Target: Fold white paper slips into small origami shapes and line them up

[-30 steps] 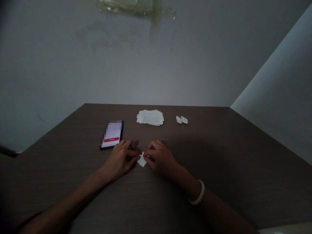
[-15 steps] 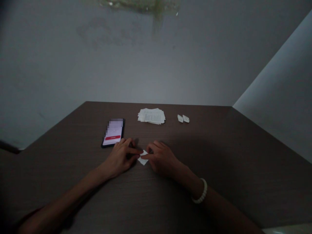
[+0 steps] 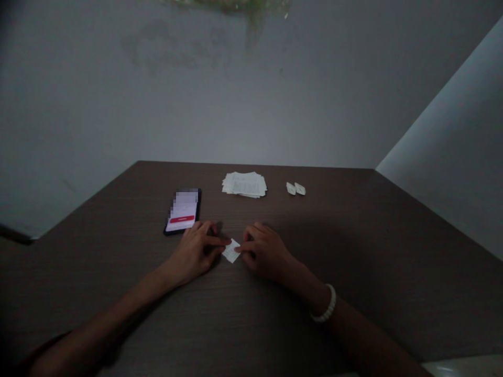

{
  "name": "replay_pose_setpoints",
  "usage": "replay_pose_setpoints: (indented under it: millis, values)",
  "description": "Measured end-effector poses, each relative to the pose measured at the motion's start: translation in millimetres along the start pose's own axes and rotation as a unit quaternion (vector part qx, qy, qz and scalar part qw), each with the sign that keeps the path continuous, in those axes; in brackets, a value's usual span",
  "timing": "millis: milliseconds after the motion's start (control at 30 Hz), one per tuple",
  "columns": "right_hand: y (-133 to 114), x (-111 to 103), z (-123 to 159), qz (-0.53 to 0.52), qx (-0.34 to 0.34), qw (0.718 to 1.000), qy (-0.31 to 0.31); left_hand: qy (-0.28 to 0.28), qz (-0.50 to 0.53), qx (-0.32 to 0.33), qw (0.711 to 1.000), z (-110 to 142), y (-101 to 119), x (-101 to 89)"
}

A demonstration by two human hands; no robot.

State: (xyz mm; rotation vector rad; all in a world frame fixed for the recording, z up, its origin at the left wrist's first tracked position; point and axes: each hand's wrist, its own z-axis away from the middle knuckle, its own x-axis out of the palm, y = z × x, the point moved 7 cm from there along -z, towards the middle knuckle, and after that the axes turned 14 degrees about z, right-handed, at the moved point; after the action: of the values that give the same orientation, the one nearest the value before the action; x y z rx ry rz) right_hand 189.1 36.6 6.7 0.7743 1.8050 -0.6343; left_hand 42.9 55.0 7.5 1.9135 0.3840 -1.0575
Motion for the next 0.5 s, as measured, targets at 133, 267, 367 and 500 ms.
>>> replay_pose_setpoints:
  millis: [133,267,367,500]
  values:
    - [3.3,-2.6,2.7,0.003,0.014,1.000,-0.001,0.005,0.000,0.002,1.000,0.7,-0.5,0.4]
    - [7.3,-3.1,5.7,0.003,0.012,1.000,0.002,0.007,0.002,0.002,1.000,1.0,-0.3,0.2]
    - [10.7,-4.2,7.5,0.009,0.010,1.000,0.007,0.007,0.000,-0.005,1.000,1.1,-1.6,-0.4]
    - [5.5,-5.6,7.6,0.035,-0.015,0.999,0.002,0.002,0.000,-0.005,1.000,1.0,-3.1,-0.5]
